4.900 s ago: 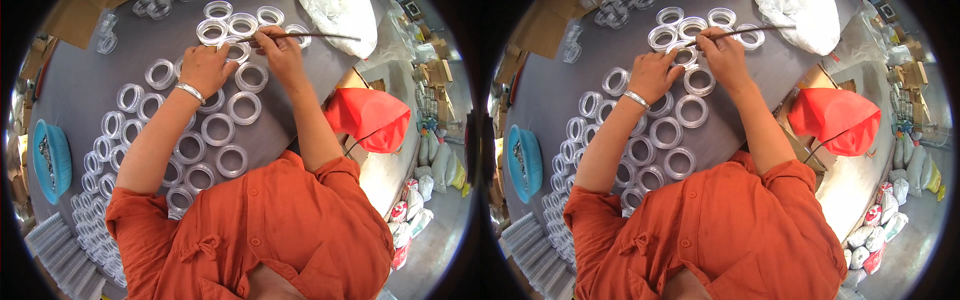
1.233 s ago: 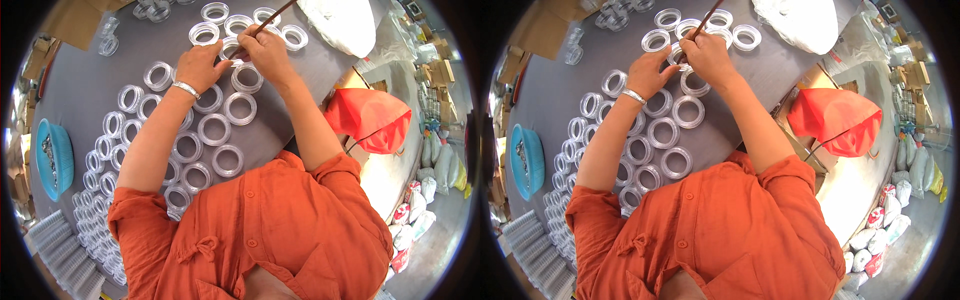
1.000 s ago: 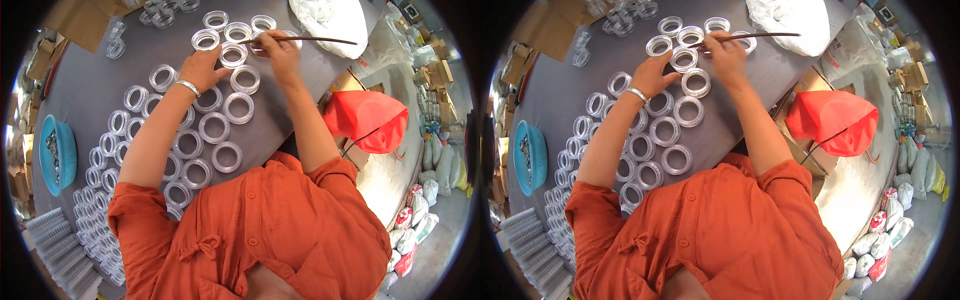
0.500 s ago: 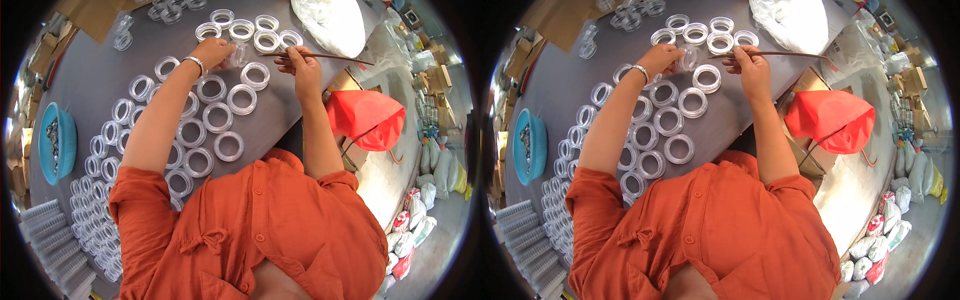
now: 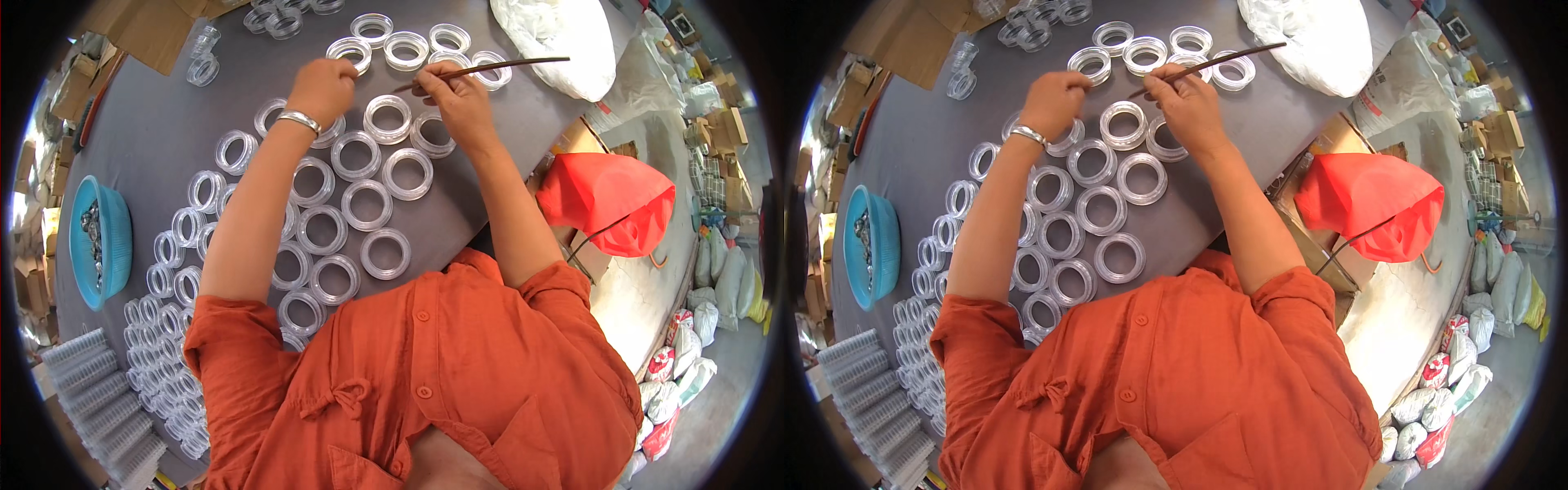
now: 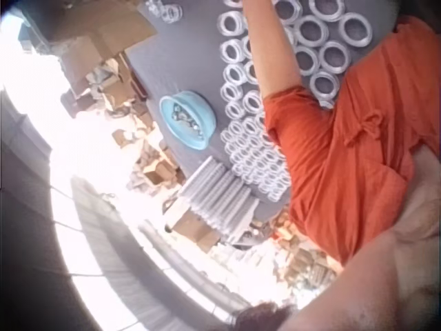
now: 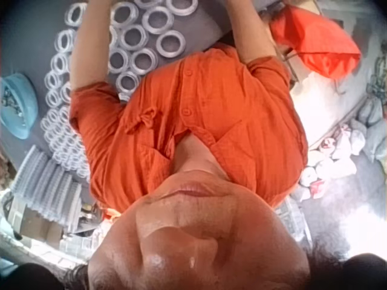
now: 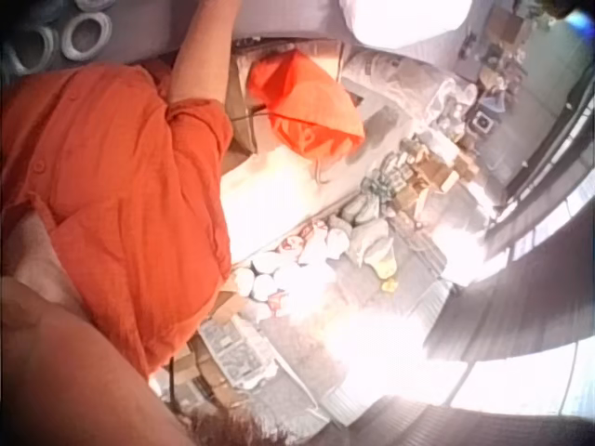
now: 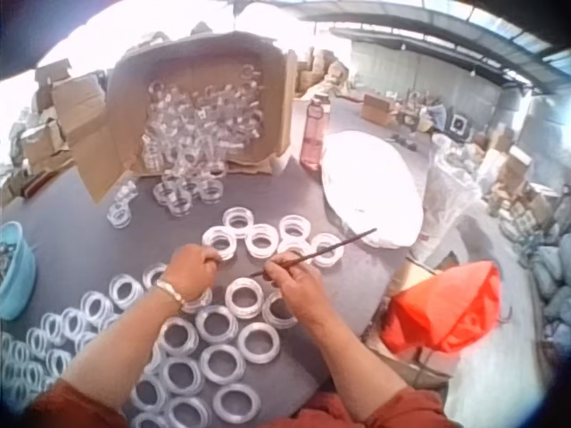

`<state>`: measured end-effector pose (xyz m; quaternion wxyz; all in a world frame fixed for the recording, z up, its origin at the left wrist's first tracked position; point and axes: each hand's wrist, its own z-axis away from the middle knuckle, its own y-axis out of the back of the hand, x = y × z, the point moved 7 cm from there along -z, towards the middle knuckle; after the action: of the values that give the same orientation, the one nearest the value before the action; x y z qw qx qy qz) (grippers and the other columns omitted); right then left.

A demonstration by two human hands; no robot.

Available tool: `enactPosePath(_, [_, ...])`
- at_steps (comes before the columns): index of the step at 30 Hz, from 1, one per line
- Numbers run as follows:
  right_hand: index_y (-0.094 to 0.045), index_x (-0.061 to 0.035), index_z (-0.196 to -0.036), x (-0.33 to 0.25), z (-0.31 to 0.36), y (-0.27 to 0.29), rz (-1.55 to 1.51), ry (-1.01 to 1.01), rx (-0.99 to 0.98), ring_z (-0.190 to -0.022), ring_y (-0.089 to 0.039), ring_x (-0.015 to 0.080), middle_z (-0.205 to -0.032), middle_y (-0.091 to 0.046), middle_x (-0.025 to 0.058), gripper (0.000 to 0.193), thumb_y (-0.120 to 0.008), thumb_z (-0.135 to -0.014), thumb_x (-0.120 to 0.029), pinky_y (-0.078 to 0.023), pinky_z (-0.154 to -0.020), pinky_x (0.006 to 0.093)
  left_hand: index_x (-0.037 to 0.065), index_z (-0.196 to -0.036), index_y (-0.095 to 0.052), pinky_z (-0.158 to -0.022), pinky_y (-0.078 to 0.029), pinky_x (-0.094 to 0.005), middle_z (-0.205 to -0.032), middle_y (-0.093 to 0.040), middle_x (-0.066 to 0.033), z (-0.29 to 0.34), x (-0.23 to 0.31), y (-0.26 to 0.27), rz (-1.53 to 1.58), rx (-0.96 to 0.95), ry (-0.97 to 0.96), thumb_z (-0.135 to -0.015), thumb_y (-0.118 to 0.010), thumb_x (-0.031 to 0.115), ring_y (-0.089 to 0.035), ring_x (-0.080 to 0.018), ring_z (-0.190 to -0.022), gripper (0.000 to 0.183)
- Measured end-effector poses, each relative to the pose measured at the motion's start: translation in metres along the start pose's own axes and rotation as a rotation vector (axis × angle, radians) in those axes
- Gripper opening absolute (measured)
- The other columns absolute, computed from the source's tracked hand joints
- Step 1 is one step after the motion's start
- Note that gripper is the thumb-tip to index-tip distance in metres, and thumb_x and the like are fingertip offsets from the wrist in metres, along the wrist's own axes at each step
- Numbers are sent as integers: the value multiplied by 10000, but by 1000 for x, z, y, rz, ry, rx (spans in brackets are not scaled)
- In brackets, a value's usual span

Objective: The recorder is using a small tool to inspect or clean individual clear plastic rings from a large collection on a worktable.

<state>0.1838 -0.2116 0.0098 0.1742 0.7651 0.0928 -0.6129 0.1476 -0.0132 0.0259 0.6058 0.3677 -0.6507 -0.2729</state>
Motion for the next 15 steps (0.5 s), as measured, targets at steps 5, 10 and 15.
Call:
enactPosePath(5, [-666, -38, -941, 2, -8, -1, -184, -68, 74, -802, -677, 122, -851, -682, 32, 155, -631, -911, -186, -532, -681, 257, 82, -1156, -644, -955, -450, -393, -1301, -556, -164, -18, -32, 14, -292, 290, -63, -833, -639, 318, -557, -333, -1135, 401])
enactPosePath(10, [-658, -27, -949, -16, -19, 5, -113, -18, 85, -811, -674, 124, -856, -684, 38, 180, -618, -917, -200, -526, -700, 255, 62, -1070, -678, -908, -479, -376, -1245, -594, -153, -18, -22, -11, -205, -28, -39, -815, -676, 336, -601, -319, -1052, 375])
enactPosePath(15, [-654, -7, -971, -18, -29, -11, -132, 18, 40, -795, -653, 112, -842, -677, 40, 158, -623, -909, -149, -513, -718, 241, 45, -1093, -659, -872, -485, -386, -1159, -629, -139, 0, -21, -18, -216, 5, -147, -839, -659, 323, -605, -315, -1010, 377])
